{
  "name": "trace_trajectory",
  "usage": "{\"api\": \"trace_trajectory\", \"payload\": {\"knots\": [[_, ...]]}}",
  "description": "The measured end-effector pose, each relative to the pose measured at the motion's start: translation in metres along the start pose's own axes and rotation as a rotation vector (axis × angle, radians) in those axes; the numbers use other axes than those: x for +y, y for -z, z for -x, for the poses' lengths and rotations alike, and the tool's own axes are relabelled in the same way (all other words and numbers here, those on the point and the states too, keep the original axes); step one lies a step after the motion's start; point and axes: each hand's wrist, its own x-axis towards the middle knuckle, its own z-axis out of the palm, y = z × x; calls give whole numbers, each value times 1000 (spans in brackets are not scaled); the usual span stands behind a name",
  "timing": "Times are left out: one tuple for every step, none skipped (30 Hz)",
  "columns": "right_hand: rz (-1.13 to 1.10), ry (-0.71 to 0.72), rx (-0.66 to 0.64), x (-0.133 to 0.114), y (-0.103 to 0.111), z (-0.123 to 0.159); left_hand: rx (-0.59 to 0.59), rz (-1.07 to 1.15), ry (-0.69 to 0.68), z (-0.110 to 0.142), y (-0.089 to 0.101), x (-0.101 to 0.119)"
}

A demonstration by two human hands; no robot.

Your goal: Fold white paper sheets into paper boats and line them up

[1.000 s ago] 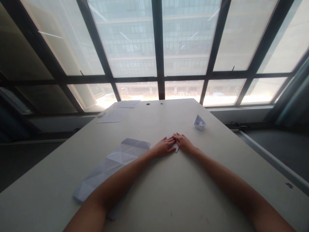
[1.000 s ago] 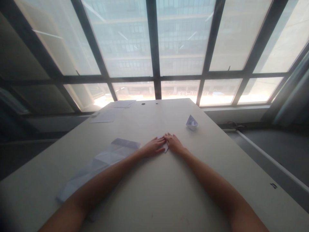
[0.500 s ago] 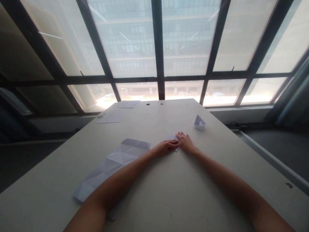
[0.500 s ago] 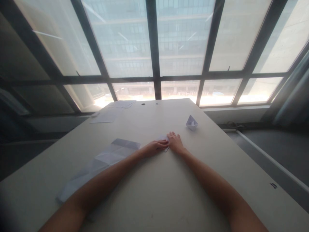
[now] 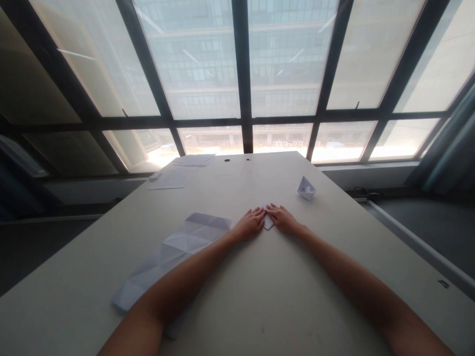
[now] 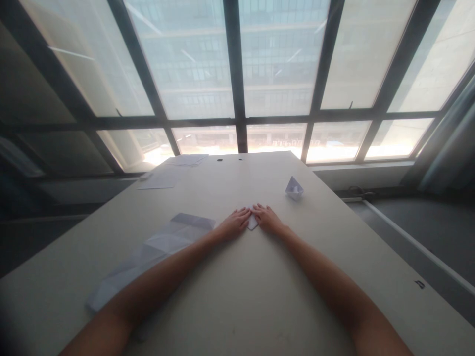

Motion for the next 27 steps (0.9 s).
{"api": "trace_trajectory", "payload": {"knots": [[-5,15,-11,-1,0,1,-18,-12,20,1,1,1],[-5,24,-19,-1,0,1,-31,-19,29,1,1,2],[-2,31,-28,-2,0,2,-39,-23,34,1,2,2],[1,39,-39,-2,1,3,-43,-26,37,2,2,3],[3,48,-52,-3,1,4,-47,-28,42,2,3,3],[5,58,-65,-3,3,4,-53,-29,45,2,4,4],[6,70,-79,-4,4,5,-61,-30,48,2,4,4],[7,80,-93,-4,6,6,-69,-31,51,2,4,3],[7,90,-105,-4,8,7,-78,-32,51,2,5,3],[6,98,-116,-3,9,8,-86,-33,51,2,5,3],[3,104,-122,-3,11,8,-93,-33,51,1,5,3],[-2,106,-126,-3,11,8,-97,-33,51,1,6,3],[-8,106,-128,-2,12,8,-99,-33,49,1,6,3],[-15,102,-127,-2,11,7,-99,-33,48,1,6,2],[-22,94,-123,-1,10,6,-98,-32,46,1,6,2],[-28,82,-116,0,9,5,-95,-31,44,1,6,2],[-33,69,-109,1,7,3,-91,-31,43,1,6,2],[-36,54,-99,1,5,2,-88,-32,40,1,5,2],[-38,38,-88,2,3,0,-87,-33,34,1,5,2],[-38,21,-74,3,1,-2,-88,-36,26,0,5,1],[-37,5,-58,3,-1,-3,-91,-38,13,0,5,1],[-35,-11,-40,4,-3,-4,-96,-39,-3,0,5,1],[-33,-26,-20,4,-5,-5,-103,-41,-20,1,5,1],[-29,-43,-1,5,-6,-6,-110,-42,-35,1,5,0],[-24,-62,19,5,-7,-6,-115,-43,-47,1,5,0],[-16,-85,37,5,-8,-6,-118,-45,-54,1,5,0],[-6,-110,52,5,-9,-6,-119,-48,-59,1,6,0]]}}
